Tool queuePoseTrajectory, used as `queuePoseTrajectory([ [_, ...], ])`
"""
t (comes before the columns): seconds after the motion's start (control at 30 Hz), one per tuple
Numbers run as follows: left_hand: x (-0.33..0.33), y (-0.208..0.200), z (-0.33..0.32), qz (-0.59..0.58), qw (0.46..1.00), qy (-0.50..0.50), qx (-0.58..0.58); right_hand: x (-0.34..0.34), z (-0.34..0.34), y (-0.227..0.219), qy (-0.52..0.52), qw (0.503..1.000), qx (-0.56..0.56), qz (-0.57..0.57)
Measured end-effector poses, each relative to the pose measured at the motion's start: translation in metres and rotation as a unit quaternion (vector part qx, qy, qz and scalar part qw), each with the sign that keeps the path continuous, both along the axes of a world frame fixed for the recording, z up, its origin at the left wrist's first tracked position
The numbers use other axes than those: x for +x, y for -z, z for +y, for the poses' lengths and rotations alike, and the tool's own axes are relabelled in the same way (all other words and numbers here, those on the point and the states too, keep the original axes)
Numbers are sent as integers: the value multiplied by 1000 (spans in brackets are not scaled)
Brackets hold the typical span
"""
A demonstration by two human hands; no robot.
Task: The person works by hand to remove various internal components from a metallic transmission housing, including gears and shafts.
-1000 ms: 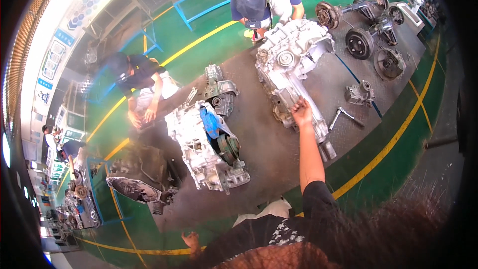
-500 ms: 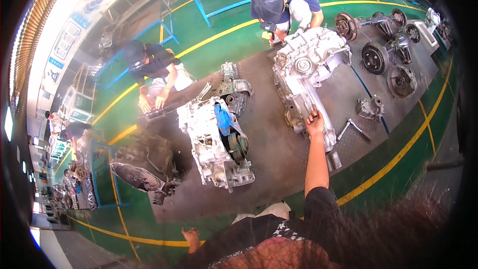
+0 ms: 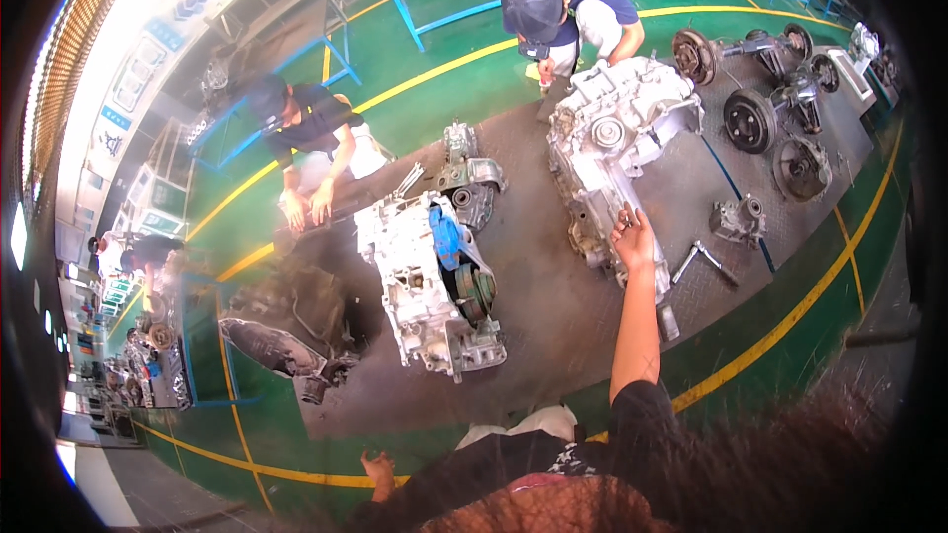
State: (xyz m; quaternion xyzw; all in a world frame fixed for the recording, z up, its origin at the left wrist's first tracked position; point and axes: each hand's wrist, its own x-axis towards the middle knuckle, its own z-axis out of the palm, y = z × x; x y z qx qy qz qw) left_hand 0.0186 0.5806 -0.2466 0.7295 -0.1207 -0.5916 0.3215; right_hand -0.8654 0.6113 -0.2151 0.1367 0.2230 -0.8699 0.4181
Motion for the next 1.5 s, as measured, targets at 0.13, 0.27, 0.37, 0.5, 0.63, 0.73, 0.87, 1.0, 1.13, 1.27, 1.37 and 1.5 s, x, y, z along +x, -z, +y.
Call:
queuePoseTrajectory([
  [0.13, -11, 0, 3, -32, 999, -10, -29, -7, -13, 0, 15, 998, -48, 45],
  [0.27, -12, -3, -7, -281, 911, 267, -143, -2, -17, 20, 32, 999, 24, -3],
  [0.37, -10, 0, -13, -396, 876, 239, -135, 1, -14, 31, 44, 998, -30, 20],
  [0.5, -10, 6, -5, -505, 828, 226, -90, 3, -14, 29, 31, 998, 53, 23],
  [0.63, -11, 8, 14, -413, 864, 244, -152, 13, -22, 5, 23, 1000, -16, 7],
  [0.73, -8, 2, 17, -396, 841, 308, -204, 18, -18, -31, 29, 999, -23, 5],
  [0.87, 4, -10, 11, -55, 991, 119, -19, 23, 3, -65, -24, 987, -156, 37],
  [1.0, 3, -2, 14, -391, 826, 379, -147, 51, 21, -9, -259, 957, 4, 135],
  [1.13, -15, 10, 18, -339, 893, 261, -140, 149, 88, 126, -554, 499, 419, 519],
  [1.27, -24, 10, 22, -377, 892, 240, -71, 250, 245, 205, -529, 621, 506, 280],
  [1.37, -25, 11, 27, -312, 925, 192, -103, 294, 328, 204, -495, 694, 524, -3],
  [1.5, -27, 23, 30, -282, 929, 190, -144, 306, 334, 171, -498, 700, 500, -109],
])
